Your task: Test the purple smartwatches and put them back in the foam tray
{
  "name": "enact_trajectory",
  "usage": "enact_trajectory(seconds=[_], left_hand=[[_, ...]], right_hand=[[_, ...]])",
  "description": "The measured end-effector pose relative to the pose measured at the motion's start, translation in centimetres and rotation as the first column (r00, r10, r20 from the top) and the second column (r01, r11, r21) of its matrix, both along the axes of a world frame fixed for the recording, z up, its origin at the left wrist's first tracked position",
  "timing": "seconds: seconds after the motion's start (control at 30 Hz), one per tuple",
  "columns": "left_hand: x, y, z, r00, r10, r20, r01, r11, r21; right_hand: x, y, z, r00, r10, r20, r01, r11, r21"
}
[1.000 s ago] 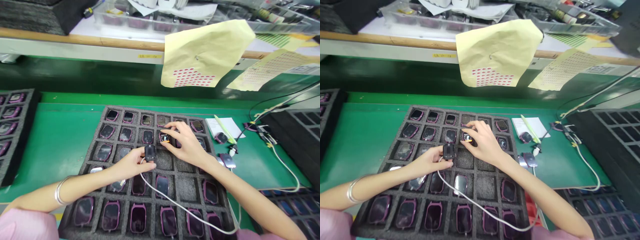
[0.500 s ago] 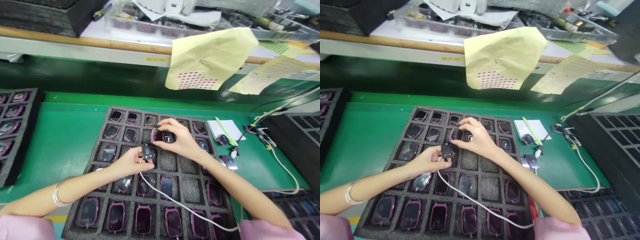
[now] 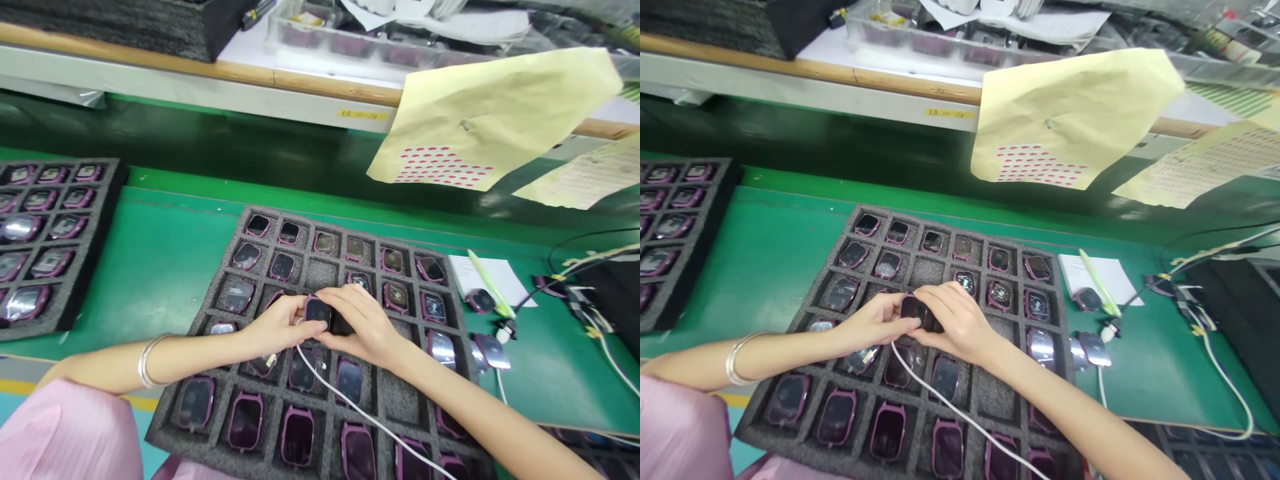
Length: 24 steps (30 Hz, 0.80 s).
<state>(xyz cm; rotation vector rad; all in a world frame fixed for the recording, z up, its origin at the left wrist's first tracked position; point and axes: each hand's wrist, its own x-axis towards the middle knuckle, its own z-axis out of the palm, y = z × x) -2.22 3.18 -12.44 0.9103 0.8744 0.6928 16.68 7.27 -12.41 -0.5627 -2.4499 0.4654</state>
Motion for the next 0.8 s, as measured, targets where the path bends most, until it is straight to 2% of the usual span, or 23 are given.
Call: enact_trajectory(seconds=[0.1,0.23,0.43,0.8], left_hand=[[0.0,-0.2,0.3,1.0,0.022,0.008,-0.022,1.0,-0.003],[0.2,-0.3,0.2,0.998,0.055,0.035,-0.055,0.998,-0.013],[0.1,-0.3,-0.2,0.999,0.019,0.047,-0.021,0.999,0.038],[0.2,-0.2,-0.4,0.999,-0.029,-0.024,0.03,0.999,0.045]], right_hand=[[-0.2,-0.1,0.0,0.999,-0.005,-0.048,0.003,0.999,-0.046],[-0.1,-0.2,0.8,0.999,-0.01,-0.04,0.006,0.994,-0.111],[0.2,-0.8,0.8,0.999,-0.038,-0.028,0.036,0.996,-0.081],[0.4,-1.0,0.7,0.996,-0.089,-0.029,0.084,0.984,-0.158]])
